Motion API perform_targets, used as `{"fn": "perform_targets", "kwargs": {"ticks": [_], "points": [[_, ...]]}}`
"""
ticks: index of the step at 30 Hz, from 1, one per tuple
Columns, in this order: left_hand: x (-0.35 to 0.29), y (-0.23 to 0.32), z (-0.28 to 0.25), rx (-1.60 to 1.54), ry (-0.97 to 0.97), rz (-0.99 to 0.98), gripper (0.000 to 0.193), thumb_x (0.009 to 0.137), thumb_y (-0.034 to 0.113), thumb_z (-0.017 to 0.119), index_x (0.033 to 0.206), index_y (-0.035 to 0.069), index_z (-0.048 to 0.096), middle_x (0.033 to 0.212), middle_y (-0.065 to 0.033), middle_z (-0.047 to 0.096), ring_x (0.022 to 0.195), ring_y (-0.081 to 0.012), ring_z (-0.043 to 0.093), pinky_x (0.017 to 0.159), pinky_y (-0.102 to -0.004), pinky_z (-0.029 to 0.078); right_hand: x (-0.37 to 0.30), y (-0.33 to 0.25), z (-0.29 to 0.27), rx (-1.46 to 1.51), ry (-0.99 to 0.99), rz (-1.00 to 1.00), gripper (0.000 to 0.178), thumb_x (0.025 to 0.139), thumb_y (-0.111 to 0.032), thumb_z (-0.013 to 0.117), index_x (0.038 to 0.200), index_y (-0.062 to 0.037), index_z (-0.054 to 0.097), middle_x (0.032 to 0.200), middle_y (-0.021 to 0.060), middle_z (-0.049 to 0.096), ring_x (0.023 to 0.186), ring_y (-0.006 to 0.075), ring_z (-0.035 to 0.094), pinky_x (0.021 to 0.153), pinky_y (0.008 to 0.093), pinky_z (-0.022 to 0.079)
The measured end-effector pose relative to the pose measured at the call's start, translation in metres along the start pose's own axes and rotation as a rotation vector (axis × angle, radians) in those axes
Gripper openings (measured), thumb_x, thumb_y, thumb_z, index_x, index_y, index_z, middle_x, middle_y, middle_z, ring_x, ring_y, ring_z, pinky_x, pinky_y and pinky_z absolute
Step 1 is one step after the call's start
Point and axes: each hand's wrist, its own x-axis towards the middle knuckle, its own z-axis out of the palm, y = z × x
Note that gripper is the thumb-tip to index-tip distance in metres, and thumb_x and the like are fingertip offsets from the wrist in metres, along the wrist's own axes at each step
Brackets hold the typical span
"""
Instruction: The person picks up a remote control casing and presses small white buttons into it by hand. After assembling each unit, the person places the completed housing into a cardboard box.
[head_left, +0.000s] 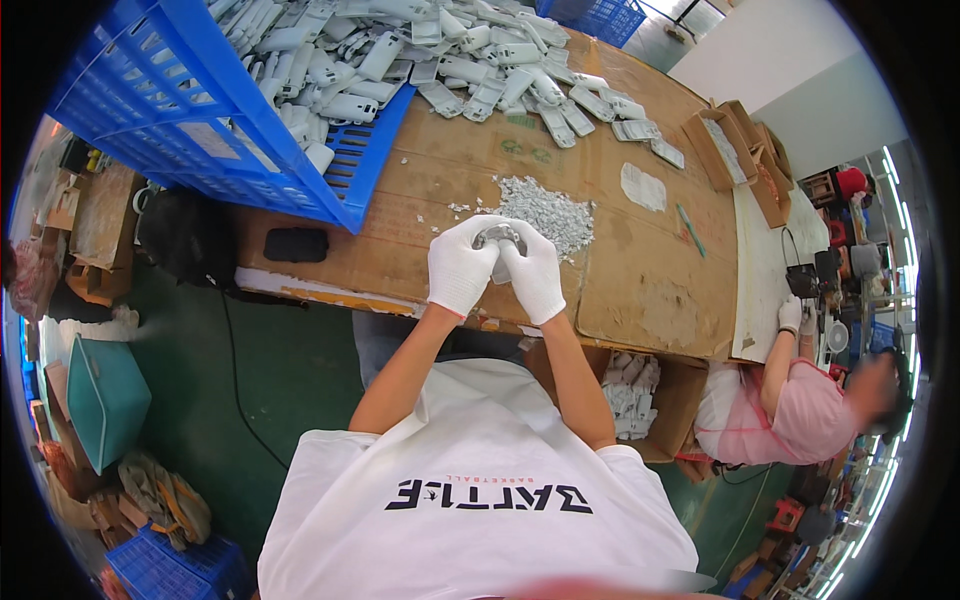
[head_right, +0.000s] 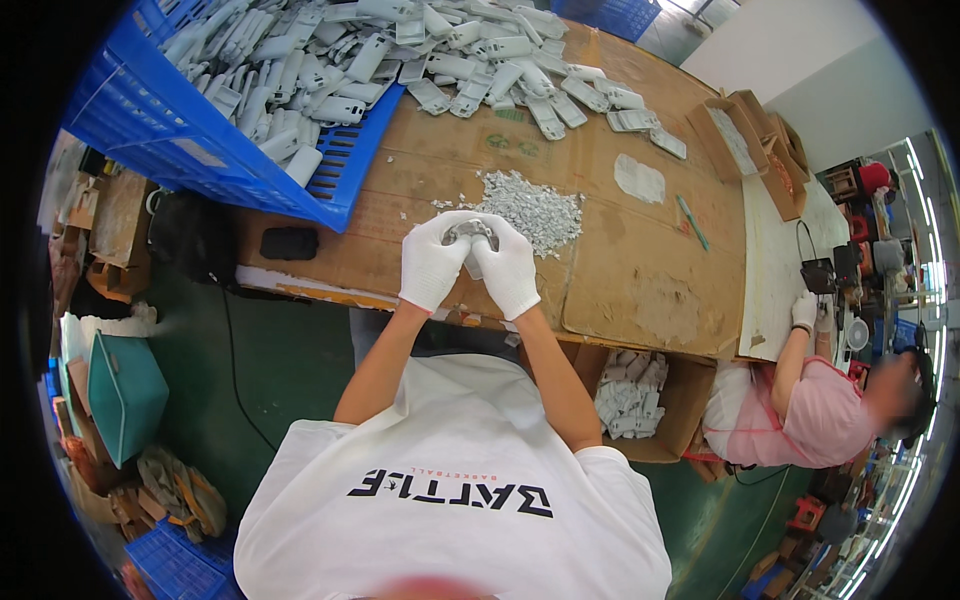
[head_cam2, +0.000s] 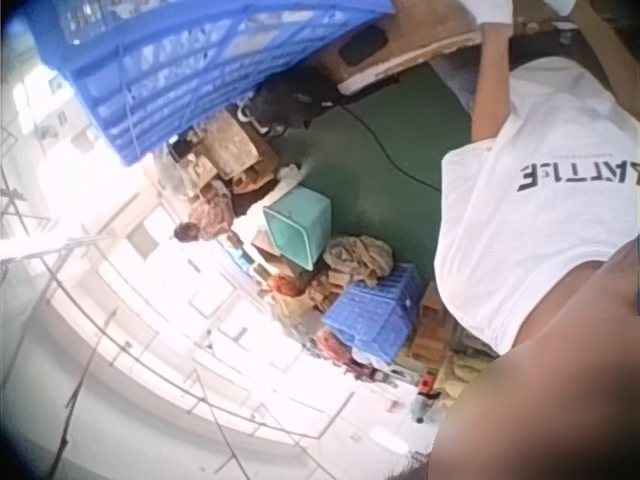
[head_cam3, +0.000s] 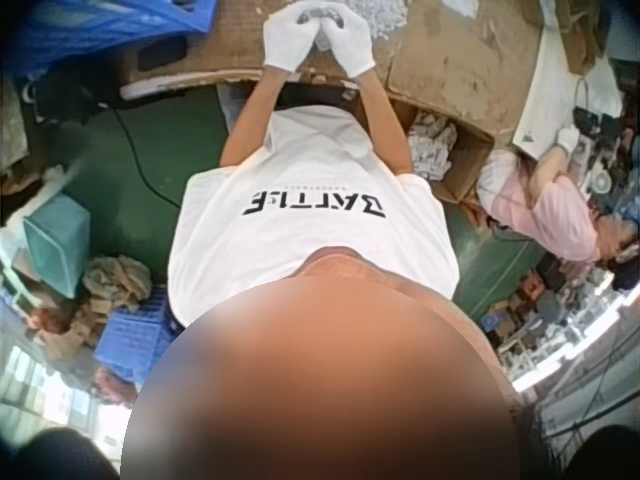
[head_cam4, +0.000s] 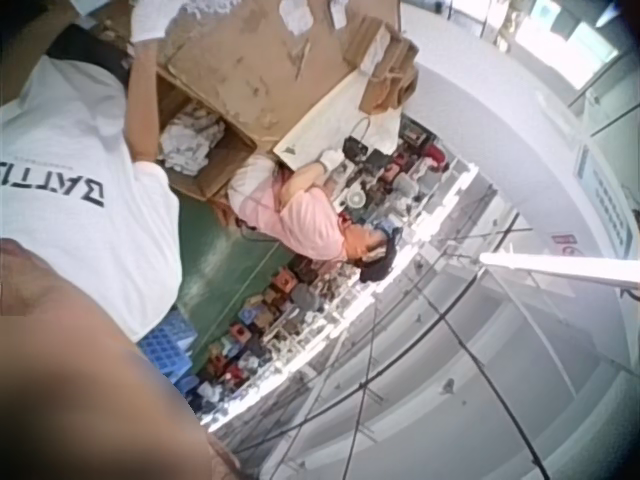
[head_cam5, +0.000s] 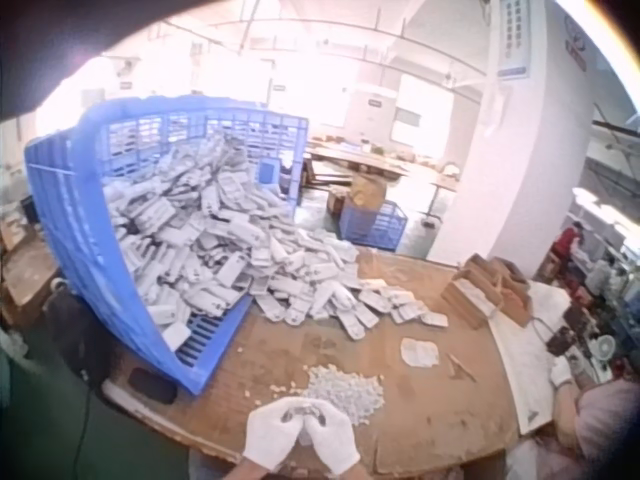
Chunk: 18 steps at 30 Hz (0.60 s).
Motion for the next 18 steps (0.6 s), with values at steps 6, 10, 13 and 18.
{"fn": "perform_targets", "kwargs": {"ticks": [6,10,13,18], "points": [[-0.006,0.003,0.0,0.038,0.012,-0.001,0.033,0.08,0.005,0.062,0.111,0.009,0.072,0.092,-0.0136,0.073,0.08,-0.0241,0.072,0.073,-0.0317,0.055,-0.002,-0.006,0.004,0.056,0.048,-0.014,0.029,0.083,-0.005,0.055,0.108,0.0014,0.068,0.082,0.0131,0.069,0.072,0.0144,0.062,0.069,0.0286,0.05],[-0.011,0.009,0.0,0.1,0.0,0.113,0.038,0.08,0.005,0.062,0.117,0.012,0.07,0.092,-0.0144,0.072,0.079,-0.0279,0.071,0.072,-0.0348,0.055,-0.001,-0.006,-0.002,0.189,0.027,0.042,0.032,0.082,-0.002,0.051,0.109,0.003,0.067,0.083,0.0078,0.069,0.074,0.0111,0.06,0.069,0.0285,0.05],[-0.014,0.011,0.003,0.184,0.037,0.13,0.042,0.081,0.004,0.062,0.121,0.013,0.068,0.094,-0.015,0.071,0.08,-0.0301,0.07,0.073,-0.0373,0.055,0.0,-0.011,-0.002,0.291,-0.019,0.078,0.033,0.082,-0.001,0.051,0.112,0.0027,0.066,0.088,0.0056,0.068,0.077,0.0102,0.06,0.071,0.0272,0.05],[-0.015,0.014,0.005,0.26,0.029,0.062,0.044,0.083,0.0,0.062,0.126,0.01,0.064,0.107,-0.0159,0.071,0.095,-0.0266,0.071,0.08,-0.0327,0.055,0.003,0.001,0.0,0.55,-0.079,0.086,0.035,0.083,-0.002,0.052,0.116,0.0009,0.064,0.098,0.0048,0.067,0.087,0.0092,0.06,0.078,0.0252,0.05]]}}
